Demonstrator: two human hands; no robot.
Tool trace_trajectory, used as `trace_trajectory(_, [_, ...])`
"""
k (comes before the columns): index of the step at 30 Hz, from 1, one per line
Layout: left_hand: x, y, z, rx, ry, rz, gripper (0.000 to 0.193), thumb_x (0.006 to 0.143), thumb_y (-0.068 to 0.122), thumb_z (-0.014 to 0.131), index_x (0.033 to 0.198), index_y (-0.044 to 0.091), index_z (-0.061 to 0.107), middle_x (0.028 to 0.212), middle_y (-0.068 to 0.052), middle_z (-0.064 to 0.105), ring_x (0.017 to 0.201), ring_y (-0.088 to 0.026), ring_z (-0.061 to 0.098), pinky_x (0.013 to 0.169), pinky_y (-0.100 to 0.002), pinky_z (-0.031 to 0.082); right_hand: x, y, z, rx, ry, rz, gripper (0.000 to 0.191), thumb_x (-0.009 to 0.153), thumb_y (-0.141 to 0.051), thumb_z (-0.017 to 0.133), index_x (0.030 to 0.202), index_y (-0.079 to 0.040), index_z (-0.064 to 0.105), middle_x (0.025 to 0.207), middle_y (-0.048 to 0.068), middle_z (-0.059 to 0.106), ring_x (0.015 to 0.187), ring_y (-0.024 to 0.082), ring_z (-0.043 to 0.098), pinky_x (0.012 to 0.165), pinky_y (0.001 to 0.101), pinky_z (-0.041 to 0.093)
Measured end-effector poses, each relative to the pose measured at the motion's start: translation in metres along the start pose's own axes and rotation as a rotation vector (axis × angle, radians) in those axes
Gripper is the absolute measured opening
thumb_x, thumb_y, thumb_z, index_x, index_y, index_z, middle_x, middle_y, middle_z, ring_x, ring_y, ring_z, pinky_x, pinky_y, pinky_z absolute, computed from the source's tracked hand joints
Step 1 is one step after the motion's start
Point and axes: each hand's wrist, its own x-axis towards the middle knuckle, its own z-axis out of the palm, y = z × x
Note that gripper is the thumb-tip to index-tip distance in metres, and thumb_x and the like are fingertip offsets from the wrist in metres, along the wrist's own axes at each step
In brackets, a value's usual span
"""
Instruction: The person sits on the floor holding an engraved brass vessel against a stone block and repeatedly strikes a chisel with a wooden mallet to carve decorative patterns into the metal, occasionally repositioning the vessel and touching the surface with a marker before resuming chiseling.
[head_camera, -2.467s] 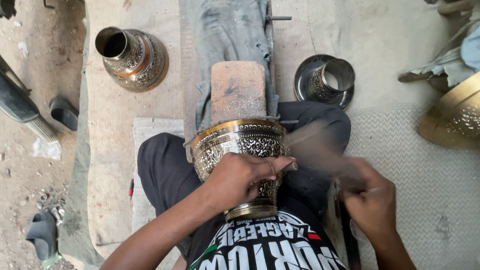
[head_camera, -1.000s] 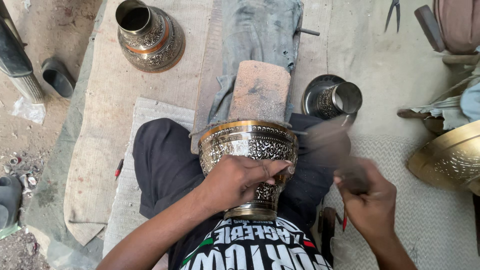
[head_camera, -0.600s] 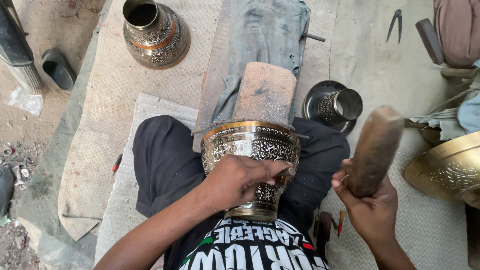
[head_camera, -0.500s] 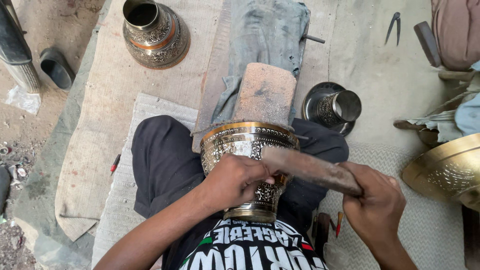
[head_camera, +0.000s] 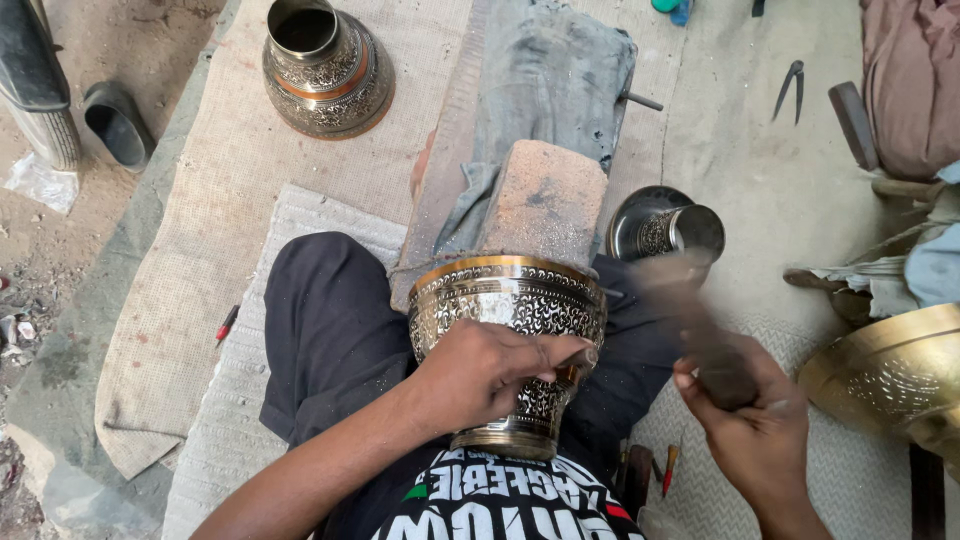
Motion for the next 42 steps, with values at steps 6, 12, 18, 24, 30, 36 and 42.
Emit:
trace_trajectory(6, [-0.003,0.002,-0.004,0.006,-0.010,0.016,0.044,0.066,-0.007,0.065,0.104,0.008,0.077,0.088,-0.006,0.078,0.078,-0.023,0.077,0.073,-0.036,0.062,0.003,0.000,0.000,-0.136,-0.039,-0.012,0.025,0.077,0.001,0.073,0.099,-0.010,0.070,0.101,0.004,0.076,0.093,0.017,0.070,0.083,0.0358,0.053])
trace_trajectory(12, [-0.004,-0.001,-0.004,-0.026,0.020,0.002,0.047,0.069,-0.010,0.062,0.110,0.011,0.074,0.086,-0.007,0.076,0.080,-0.022,0.077,0.075,-0.035,0.063,0.004,0.009,0.001,-0.247,-0.047,0.007,0.043,0.071,0.001,0.075,0.112,-0.011,0.070,0.094,0.008,0.077,0.087,0.022,0.073,0.077,0.0356,0.055])
trace_trajectory(18, [-0.007,0.001,-0.008,0.011,-0.019,-0.024,0.046,0.068,-0.011,0.063,0.107,0.009,0.078,0.088,-0.009,0.078,0.076,-0.021,0.077,0.070,-0.034,0.062,0.009,0.002,0.000,-0.266,-0.053,-0.073,0.050,0.069,0.005,0.066,0.116,-0.012,0.071,0.091,0.007,0.077,0.077,0.020,0.075,0.071,0.0346,0.058])
trace_trajectory(24, [-0.010,0.001,-0.006,-0.012,0.066,-0.047,0.047,0.071,-0.013,0.063,0.108,0.012,0.075,0.089,-0.004,0.081,0.078,-0.015,0.081,0.072,-0.027,0.064,0.014,0.000,0.000,-0.340,-0.125,-0.059,0.050,0.072,0.002,0.071,0.118,-0.018,0.071,0.084,0.000,0.077,0.075,0.016,0.075,0.078,0.0374,0.056])
trace_trajectory(30, [-0.020,-0.004,-0.002,0.024,0.069,-0.067,0.052,0.069,-0.015,0.064,0.112,0.010,0.078,0.084,-0.004,0.080,0.075,-0.015,0.079,0.070,-0.027,0.062,0.015,-0.010,-0.001,-0.271,-0.020,-0.319,0.048,0.065,-0.001,0.071,0.112,-0.013,0.067,0.092,0.001,0.077,0.073,0.017,0.072,0.068,0.0384,0.052])
trace_trajectory(36, [-0.025,-0.004,-0.001,-0.002,0.173,-0.061,0.045,0.079,-0.016,0.066,0.118,0.005,0.074,0.092,-0.007,0.081,0.079,-0.014,0.081,0.072,-0.024,0.064,0.019,-0.012,0.001,-0.303,-0.047,-0.332,0.049,0.065,-0.007,0.072,0.114,-0.017,0.067,0.094,-0.002,0.077,0.076,0.014,0.071,0.070,0.0384,0.052])
trace_trajectory(42, [-0.027,-0.003,-0.001,-0.024,0.132,-0.114,0.048,0.078,-0.018,0.060,0.118,0.005,0.074,0.088,-0.006,0.081,0.079,-0.012,0.080,0.075,-0.024,0.064,0.021,-0.005,0.005,-0.271,-0.139,-0.330,0.045,0.071,-0.005,0.074,0.115,-0.016,0.070,0.091,-0.005,0.073,0.074,0.012,0.065,0.072,0.0384,0.045])
